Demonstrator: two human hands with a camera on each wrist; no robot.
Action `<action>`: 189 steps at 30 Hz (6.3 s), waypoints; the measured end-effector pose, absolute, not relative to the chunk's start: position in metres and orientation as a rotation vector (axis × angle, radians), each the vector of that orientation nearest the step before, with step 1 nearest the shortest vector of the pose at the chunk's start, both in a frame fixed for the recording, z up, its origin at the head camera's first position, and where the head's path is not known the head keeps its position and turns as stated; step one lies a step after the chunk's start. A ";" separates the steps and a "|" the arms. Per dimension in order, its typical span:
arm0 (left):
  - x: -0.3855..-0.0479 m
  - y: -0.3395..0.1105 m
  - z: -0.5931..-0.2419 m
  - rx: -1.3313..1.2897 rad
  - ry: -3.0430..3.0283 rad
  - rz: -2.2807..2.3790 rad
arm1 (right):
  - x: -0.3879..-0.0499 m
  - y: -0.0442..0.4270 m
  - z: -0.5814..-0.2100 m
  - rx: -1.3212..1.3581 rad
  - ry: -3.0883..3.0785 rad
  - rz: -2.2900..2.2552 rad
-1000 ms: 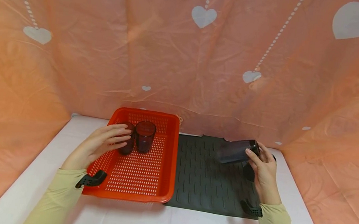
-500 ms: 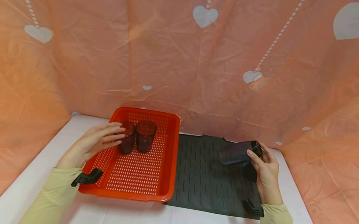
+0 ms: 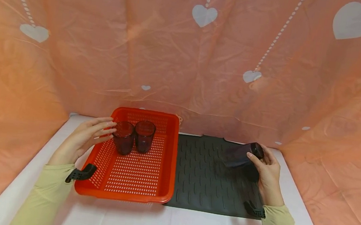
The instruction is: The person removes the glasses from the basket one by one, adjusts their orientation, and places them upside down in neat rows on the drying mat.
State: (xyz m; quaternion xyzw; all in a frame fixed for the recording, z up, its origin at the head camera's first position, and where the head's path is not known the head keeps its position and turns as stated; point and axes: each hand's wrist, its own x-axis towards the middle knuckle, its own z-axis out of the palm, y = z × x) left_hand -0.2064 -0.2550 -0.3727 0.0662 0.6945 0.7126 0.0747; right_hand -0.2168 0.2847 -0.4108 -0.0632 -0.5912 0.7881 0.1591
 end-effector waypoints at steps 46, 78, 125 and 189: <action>-0.219 -0.263 -0.370 0.020 2.166 2.063 | -0.218 0.276 -0.438 -0.204 -2.003 1.867; -0.231 -0.261 -0.376 0.000 2.189 2.030 | -0.225 0.271 -0.448 -0.259 -2.108 1.781; -0.250 -0.248 -0.382 0.068 2.335 1.717 | -0.224 0.269 -0.451 -0.147 -2.271 1.606; -0.244 -0.237 -0.391 0.143 2.622 1.480 | -0.221 0.271 -0.447 -0.116 -2.320 1.610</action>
